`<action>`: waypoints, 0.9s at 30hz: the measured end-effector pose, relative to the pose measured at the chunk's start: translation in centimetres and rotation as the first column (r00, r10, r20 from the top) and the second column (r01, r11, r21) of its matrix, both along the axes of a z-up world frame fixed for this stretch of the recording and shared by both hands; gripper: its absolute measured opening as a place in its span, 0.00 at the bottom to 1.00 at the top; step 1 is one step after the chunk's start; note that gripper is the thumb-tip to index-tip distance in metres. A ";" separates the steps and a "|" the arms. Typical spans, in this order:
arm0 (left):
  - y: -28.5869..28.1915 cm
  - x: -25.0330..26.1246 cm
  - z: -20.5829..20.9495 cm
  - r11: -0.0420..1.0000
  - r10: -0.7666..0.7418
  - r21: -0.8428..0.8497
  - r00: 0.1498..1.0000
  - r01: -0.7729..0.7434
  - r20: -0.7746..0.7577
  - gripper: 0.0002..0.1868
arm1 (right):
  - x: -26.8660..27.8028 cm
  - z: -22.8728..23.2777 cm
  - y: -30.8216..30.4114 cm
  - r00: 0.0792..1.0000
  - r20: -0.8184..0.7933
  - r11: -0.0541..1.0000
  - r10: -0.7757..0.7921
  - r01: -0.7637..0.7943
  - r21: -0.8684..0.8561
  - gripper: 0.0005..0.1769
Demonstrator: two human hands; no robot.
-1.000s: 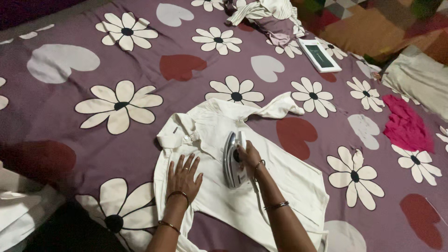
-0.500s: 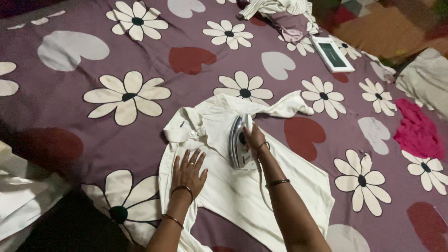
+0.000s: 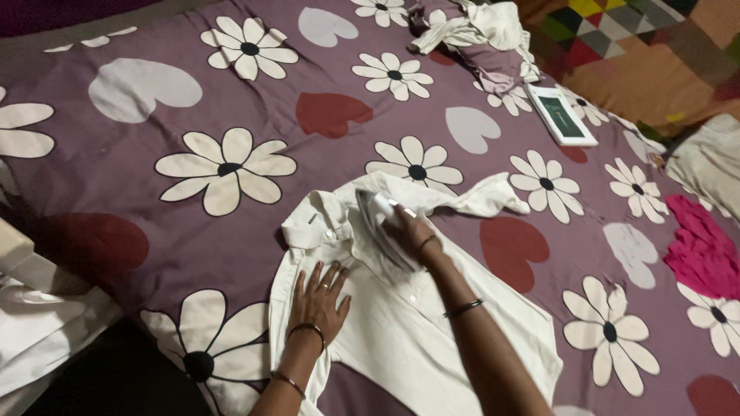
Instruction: The person irons a white shirt and a plaid shirt on a bed. They smooth the fabric with their hands, use an iron to press the shirts, and fold them after ironing.
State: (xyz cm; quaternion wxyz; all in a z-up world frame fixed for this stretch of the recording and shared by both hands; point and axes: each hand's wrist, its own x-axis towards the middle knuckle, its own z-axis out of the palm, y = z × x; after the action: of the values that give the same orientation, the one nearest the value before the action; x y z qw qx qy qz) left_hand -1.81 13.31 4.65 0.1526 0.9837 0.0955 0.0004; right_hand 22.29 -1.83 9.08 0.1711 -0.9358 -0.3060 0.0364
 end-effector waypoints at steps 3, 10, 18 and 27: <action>-0.1 0.4 0.3 1.000 0.004 0.003 0.999 -0.004 0.034 0.36 | 1.6 -1.4 2.5 0.992 0.119 0.982 0.051 -0.028 -0.186 0.25; 0.2 0.9 0.3 1.000 -0.020 -0.002 0.997 0.020 -0.069 0.33 | 6.0 -0.7 4.7 0.974 -0.105 0.971 -0.203 0.186 -0.151 0.25; 0.2 1.1 0.5 0.998 -0.012 -0.060 0.999 0.014 0.035 0.32 | 7.0 -2.0 6.6 0.980 -0.154 0.988 -0.127 0.112 -0.103 0.31; 0.1 0.7 -0.6 0.999 0.014 -0.039 0.991 -0.008 0.136 0.31 | 3.7 -4.2 7.0 0.977 -0.146 0.988 -0.156 0.153 -0.031 0.24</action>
State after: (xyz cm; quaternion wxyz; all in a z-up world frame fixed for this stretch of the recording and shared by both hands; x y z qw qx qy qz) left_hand -1.07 13.38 4.01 0.1774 0.9777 0.0903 0.0664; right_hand 25.99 5.18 4.84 0.1865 -0.9531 -0.2186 0.0952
